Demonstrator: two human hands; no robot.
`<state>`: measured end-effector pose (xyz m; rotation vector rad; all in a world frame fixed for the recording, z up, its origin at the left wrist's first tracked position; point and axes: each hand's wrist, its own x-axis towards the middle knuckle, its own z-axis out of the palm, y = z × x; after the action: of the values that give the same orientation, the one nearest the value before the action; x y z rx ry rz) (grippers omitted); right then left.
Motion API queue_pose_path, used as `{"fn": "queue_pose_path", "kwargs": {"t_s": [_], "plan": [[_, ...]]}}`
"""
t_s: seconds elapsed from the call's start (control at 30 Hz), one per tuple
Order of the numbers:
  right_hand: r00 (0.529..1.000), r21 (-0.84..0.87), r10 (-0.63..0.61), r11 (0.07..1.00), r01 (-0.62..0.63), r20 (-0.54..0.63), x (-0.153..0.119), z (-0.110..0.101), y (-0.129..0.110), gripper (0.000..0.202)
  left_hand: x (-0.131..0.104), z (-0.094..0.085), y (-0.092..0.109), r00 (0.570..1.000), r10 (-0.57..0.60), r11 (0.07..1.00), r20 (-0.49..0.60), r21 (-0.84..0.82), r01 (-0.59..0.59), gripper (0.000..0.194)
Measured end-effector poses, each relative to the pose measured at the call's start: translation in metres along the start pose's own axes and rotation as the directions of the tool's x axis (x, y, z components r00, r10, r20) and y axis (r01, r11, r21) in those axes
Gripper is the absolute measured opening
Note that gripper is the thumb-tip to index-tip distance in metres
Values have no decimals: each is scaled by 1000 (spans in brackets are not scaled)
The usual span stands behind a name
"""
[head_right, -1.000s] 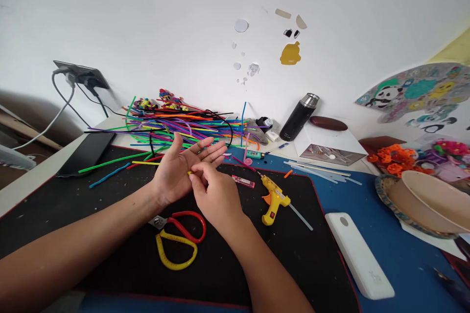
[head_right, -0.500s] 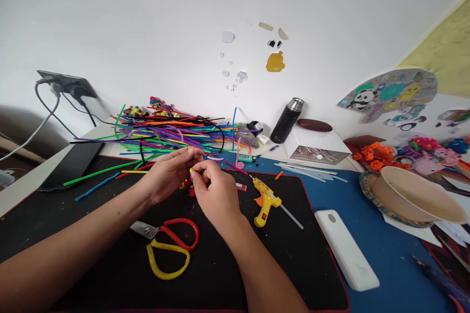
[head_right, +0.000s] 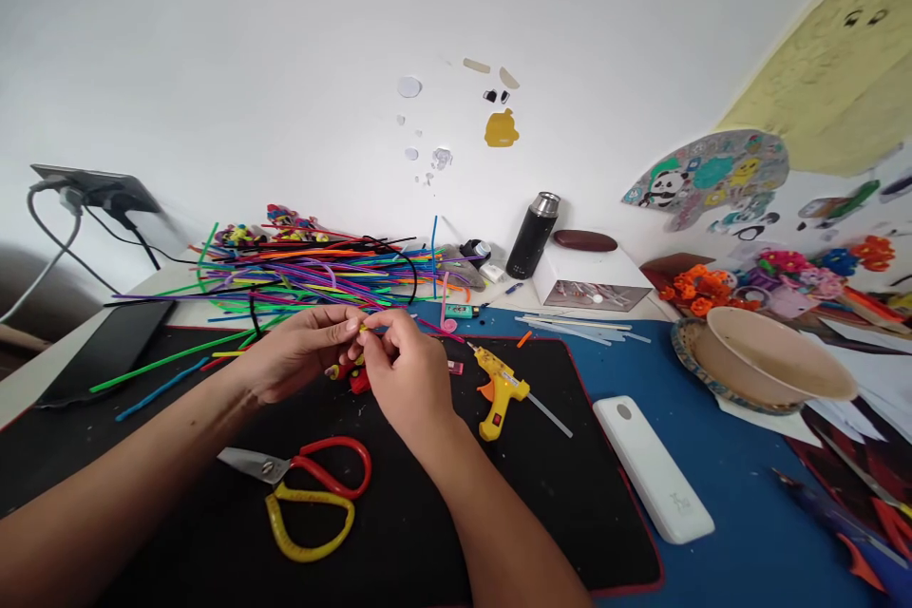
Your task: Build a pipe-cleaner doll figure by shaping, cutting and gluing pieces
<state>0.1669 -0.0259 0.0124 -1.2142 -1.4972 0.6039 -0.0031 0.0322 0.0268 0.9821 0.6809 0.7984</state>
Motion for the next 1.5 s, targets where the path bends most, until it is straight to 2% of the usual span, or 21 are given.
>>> {"fn": "queue_pose_path", "kwargs": {"t_s": [0.2, 0.4, 0.63, 0.87, 1.23, 1.5], "plan": [[1000, -33, -22, 999, 22, -5, -1, -1, 0, 16, -1, 1, 1, 1000, -16, 998, 25, 54, 15, 38], [1000, -30, -24, 999, 24, 5, -1, -1, 0, 21, 0, 2, -2, 997, 73, 996, -39, 44, -71, 35], [995, 104, 86, 991, -81, -43, 3, -5, 3, 25, 1, 4, -3, 992, 92, 996, -89, 8, -92, 40], [983, 201, 183, 963, -180, 3, 5, -3, 11, 30, 1, 7, -5, 995, 66, 997, -70, -24, -68, 38], [977, 254, 211, 943, -215, 43, 5, 0, 12, 26, 2, 9, -9, 994, 17, 998, -112, -63, -24, 41], [970, 300, 235, 922, -244, 66, 5, 2, 11, 25, 1, 11, -10, 992, 26, 998, -126, -56, -34, 42]]}}
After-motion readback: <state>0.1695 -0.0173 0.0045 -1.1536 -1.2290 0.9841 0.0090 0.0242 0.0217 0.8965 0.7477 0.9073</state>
